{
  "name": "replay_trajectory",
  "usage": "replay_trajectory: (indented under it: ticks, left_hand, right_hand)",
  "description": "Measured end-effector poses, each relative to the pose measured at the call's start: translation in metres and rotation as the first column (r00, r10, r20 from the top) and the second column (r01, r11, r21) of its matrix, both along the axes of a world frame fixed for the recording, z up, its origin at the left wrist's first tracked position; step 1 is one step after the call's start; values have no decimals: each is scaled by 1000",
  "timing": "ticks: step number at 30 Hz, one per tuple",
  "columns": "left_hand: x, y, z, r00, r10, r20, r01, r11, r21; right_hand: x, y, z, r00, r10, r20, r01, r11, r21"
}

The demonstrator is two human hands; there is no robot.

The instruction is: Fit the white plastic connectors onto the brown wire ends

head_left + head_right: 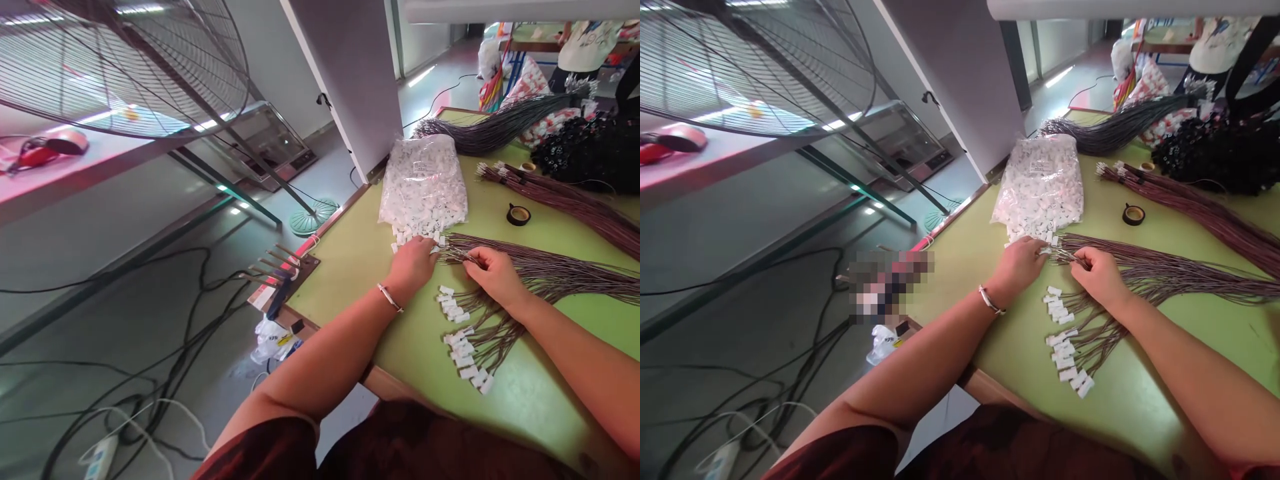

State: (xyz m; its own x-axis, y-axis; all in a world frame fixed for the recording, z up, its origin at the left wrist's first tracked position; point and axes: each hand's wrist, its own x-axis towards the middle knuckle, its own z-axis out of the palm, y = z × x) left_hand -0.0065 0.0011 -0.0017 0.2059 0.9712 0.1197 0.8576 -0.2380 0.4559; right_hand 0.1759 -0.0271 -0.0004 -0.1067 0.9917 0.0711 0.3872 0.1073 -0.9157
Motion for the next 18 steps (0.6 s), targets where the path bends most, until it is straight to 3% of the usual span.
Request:
replay_trajectory:
  ticks: [4, 9, 12, 14, 16, 18]
  left_hand:
    - [-6, -7, 0, 999, -8, -36, 9, 999, 33]
    - [-17, -5, 0, 958, -60, 281, 34, 995, 95]
    - [-15, -9, 4, 797, 1, 605, 23, 999, -33]
    - [-9, -14, 7, 642, 91, 761, 123, 968, -219]
    - [-2, -20, 9, 528, 176, 831, 258, 899, -354]
    - [4, -23, 9, 461, 232, 856, 331, 851, -409]
  right_hand:
    - [-3, -1, 1, 997, -35, 63, 33, 999, 38]
    - [-2, -1, 1, 998, -57, 32, 56, 998, 28]
    - [2, -2, 1, 999, -46, 4, 46, 999, 23]
    - [3, -4, 2, 999, -45, 1, 45, 998, 54]
    - [3, -6, 4, 999, -54, -1, 54, 994, 94]
    - [2, -8, 5, 998, -60, 6, 59, 991, 116]
